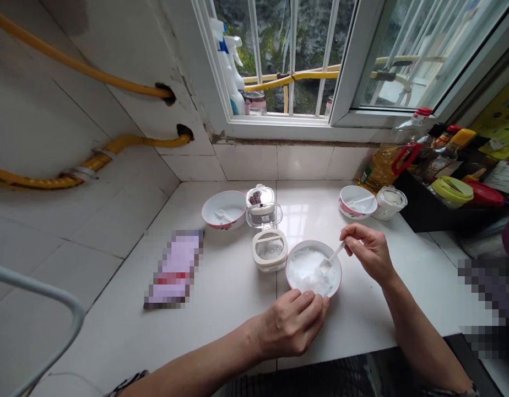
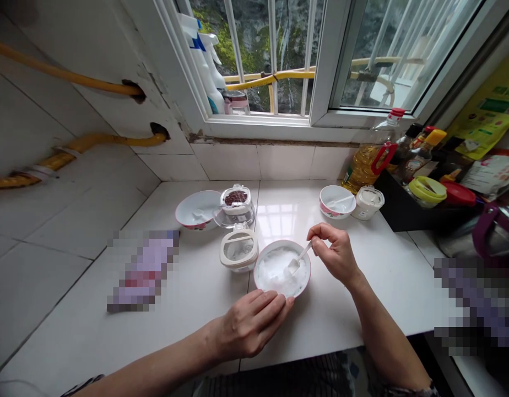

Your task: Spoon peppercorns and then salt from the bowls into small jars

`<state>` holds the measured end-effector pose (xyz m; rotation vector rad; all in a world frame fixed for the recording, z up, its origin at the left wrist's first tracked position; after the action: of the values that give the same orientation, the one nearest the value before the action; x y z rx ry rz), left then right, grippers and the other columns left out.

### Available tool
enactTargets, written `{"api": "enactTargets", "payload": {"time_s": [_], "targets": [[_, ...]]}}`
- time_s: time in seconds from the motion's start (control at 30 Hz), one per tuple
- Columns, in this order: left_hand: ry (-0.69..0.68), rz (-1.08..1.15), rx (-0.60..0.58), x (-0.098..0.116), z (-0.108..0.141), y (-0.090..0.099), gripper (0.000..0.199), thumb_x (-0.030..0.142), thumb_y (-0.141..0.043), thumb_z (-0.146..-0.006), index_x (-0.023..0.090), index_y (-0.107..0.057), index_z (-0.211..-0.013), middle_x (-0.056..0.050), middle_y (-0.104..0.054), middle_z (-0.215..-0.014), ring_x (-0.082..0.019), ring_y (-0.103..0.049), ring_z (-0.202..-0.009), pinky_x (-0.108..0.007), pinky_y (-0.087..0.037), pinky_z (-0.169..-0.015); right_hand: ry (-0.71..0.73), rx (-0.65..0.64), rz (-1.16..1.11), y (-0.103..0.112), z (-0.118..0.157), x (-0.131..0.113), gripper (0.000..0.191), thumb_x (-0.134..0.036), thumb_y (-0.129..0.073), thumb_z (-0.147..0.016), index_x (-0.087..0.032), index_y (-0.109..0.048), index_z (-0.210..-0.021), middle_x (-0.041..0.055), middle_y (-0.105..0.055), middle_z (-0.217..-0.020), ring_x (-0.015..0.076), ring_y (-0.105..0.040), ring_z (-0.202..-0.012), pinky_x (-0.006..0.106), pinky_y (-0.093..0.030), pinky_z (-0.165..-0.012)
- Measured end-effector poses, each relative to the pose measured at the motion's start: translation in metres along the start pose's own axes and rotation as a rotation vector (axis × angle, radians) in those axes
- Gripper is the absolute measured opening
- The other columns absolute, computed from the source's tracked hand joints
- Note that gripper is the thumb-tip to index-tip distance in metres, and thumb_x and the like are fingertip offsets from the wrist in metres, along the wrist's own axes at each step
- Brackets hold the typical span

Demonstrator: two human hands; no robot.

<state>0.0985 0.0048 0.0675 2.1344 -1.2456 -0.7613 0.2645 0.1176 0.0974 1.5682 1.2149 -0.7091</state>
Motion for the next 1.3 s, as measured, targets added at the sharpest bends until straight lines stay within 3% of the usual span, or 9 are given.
{"api": "enactTargets", "payload": {"time_s": [0.23, 0.4, 0.57, 0.87, 1.3], "targets": [[0.011, 0.010, 0.026, -0.001, -0.001, 0.001, 0.019, 0.007, -0.051, -0.094, 0.001, -0.068, -0.100, -0.009, -0.063, -0.082, -0.015, -0.058, -0.072, -0.027, -0.048, -0.052, 0.010, -0.008, 0.028, -0.002, 0.000, -0.001, 0.011, -0.021, -0.055, -0.079, -0.020, -0.063, -0.072, -0.0014, -0.057, -0.062, 0.0117, -0.048, -0.049, 0.027, -0.039, -0.048], [0.002, 0.006, -0.009, 0.001, 0.002, -0.003, 0.017, 0.008, -0.058, -0.091, -0.001, -0.065, -0.104, -0.010, -0.062, -0.084, -0.016, -0.060, -0.074, -0.027, -0.048, -0.053, 0.062, -0.116, 0.095, -0.015, 0.001, -0.005, 0.014, -0.018, -0.053, -0.079, -0.021, -0.064, -0.071, 0.0014, -0.062, -0.068, 0.0143, -0.052, -0.057, 0.028, -0.043, -0.053], [0.000, -0.010, -0.014, 0.002, 0.003, -0.005, 0.016, 0.009, -0.058, -0.092, 0.001, -0.066, -0.103, -0.010, -0.063, -0.084, -0.016, -0.060, -0.074, -0.027, -0.049, -0.054, 0.024, -0.162, 0.040, -0.023, 0.003, -0.003, 0.014, -0.018, -0.054, -0.079, -0.021, -0.064, -0.070, 0.0009, -0.061, -0.065, 0.0142, -0.052, -0.057, 0.027, -0.042, -0.052], [0.009, 0.005, 0.014, -0.001, 0.000, -0.002, 0.017, 0.007, -0.053, -0.093, 0.000, -0.067, -0.101, -0.008, -0.062, -0.081, -0.015, -0.059, -0.072, -0.027, -0.046, -0.051, -0.145, -0.114, -0.189, -0.022, -0.001, 0.010, 0.013, -0.027, -0.058, -0.077, -0.019, -0.064, -0.069, -0.0029, -0.055, -0.052, 0.0127, -0.049, -0.047, 0.027, -0.039, -0.049], [-0.001, 0.012, 0.050, 0.000, -0.002, -0.002, 0.012, 0.006, -0.059, -0.089, 0.001, -0.067, -0.097, -0.007, -0.060, -0.080, -0.014, -0.057, -0.068, -0.027, -0.042, -0.049, -0.214, -0.037, -0.279, -0.019, -0.008, 0.029, 0.011, -0.028, -0.065, -0.073, -0.019, -0.067, -0.068, -0.0029, -0.056, -0.052, 0.0115, -0.048, -0.045, 0.027, -0.038, -0.049]]}}
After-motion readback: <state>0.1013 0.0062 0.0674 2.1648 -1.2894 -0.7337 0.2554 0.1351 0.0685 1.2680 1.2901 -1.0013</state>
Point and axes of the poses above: each hand's wrist, its own z-axis away from the middle knuckle, its own y-axis out of the back of the hand, x = y × z, the point moved 6 cm from there along -z, towards the middle knuckle
